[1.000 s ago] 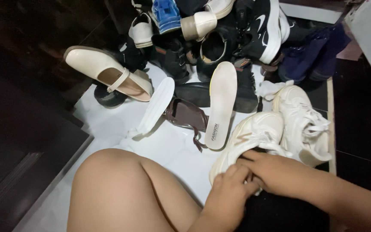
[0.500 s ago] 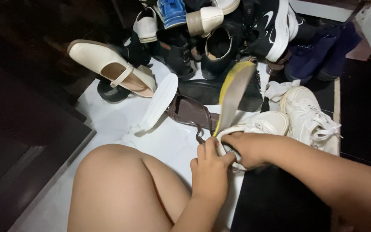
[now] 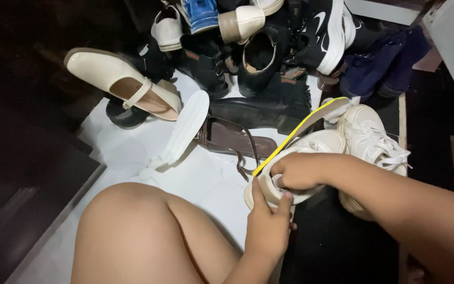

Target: Cleaning a white sneaker with a cloth and inserting insoles into it

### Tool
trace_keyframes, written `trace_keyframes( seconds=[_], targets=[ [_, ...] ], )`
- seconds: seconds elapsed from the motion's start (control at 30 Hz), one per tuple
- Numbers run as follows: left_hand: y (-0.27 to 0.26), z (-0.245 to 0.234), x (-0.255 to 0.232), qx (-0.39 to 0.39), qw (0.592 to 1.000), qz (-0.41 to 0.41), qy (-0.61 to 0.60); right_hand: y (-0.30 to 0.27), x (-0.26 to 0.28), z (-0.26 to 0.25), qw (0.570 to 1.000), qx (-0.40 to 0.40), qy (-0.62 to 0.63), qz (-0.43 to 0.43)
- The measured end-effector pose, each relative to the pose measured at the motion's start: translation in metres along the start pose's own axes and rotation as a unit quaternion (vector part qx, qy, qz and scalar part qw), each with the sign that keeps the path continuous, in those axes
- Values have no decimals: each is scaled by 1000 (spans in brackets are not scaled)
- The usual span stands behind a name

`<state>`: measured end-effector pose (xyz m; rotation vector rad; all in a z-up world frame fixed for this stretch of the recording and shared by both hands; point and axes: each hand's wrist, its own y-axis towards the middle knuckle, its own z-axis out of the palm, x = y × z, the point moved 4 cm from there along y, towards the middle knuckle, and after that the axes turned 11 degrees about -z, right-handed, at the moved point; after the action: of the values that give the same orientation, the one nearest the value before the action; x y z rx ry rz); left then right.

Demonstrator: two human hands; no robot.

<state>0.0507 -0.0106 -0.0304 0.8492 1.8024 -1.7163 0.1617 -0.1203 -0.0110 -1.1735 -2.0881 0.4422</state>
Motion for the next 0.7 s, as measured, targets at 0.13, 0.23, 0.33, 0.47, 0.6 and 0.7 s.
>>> trace_keyframes(
  seconds=[0.13, 0.23, 0.33, 0.47, 0.6, 0.7],
  targets=[
    [5, -5, 12, -11, 997, -21, 80, 26, -21, 27, 1000, 2, -4, 0],
    [31, 5, 27, 0, 997, 71, -28, 21, -17, 29, 997, -25, -64, -28],
    [60, 11, 46, 5, 1000, 15, -19, 2, 1, 15, 999, -12, -7, 49],
    [96, 17, 85, -9, 998, 49, -29, 8, 1, 17, 997, -18, 44, 55],
    [123, 22, 115, -43, 982, 178, -44, 9, 9, 12, 998, 44, 11, 45],
    [91, 15, 74, 5, 999, 24, -28, -10, 17, 8, 991, 19, 23, 130]
  ],
)
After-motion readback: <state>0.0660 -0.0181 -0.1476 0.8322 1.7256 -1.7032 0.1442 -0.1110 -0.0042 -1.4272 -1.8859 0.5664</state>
